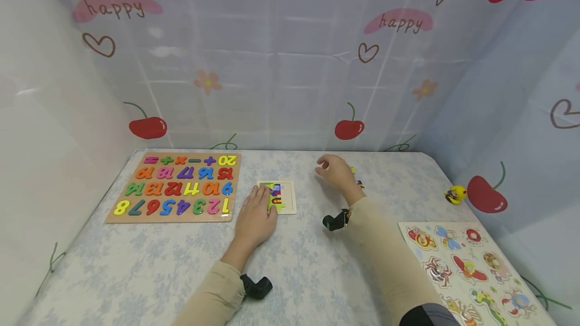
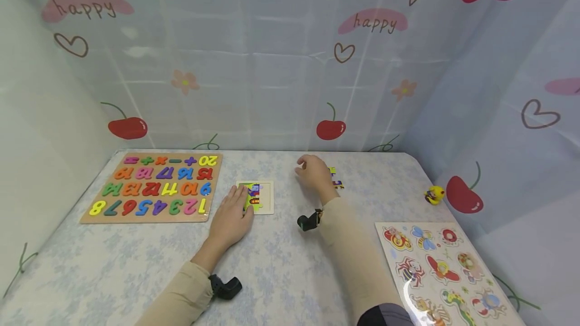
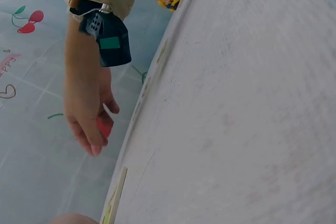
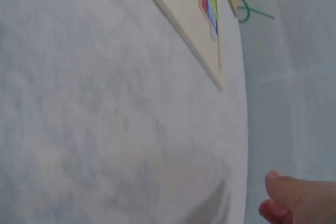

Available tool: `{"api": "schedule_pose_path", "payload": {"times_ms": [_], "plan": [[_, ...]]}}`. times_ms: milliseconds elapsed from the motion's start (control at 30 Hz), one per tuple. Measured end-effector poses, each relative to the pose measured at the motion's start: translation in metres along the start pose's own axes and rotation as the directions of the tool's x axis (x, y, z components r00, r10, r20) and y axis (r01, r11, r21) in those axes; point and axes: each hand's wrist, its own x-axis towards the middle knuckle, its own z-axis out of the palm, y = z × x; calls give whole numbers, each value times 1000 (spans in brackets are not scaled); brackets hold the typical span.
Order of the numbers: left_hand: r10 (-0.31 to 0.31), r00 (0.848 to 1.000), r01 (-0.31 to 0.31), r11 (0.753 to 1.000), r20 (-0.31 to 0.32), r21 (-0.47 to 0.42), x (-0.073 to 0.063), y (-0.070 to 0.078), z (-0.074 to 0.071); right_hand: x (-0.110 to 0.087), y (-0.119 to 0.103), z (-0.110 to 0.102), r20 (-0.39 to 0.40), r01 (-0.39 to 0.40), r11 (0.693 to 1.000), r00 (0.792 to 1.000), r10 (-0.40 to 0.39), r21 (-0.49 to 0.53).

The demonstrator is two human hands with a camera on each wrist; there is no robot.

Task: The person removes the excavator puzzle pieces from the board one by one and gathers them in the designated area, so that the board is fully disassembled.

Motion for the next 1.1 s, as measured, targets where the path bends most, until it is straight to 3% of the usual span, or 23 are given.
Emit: {"api": "schedule_pose_path", "payload": {"times_ms": [267, 400, 500, 633, 900, 1100], "plan": [[-18, 1000, 18, 1000, -16, 11, 1, 0, 0, -17, -52, 32, 99, 105, 993, 989, -111, 63], [-16, 1000, 16, 999, -14, 28, 2, -1, 0, -25, -69, 43, 122, 148, 989, 982, -148, 5], [-16, 1000, 16, 999, -7, 34, 1, 0, 0, -29, -74, 49, 108, 156, 985, 983, -148, -70], [-12, 1000, 12, 999, 4, 47, 1, 0, 0, -31, -76, 54, 104, 135, 986, 987, -125, -94], [-8, 1000, 7, 999, 10, 52, 1, 0, -1, -29, -78, 59, 119, 101, 991, 989, -91, -82], [-14, 1000, 14, 999, 11, 48, 1, 1, -1, -26, -77, 61, 124, 79, 997, 989, -77, -7]]}}
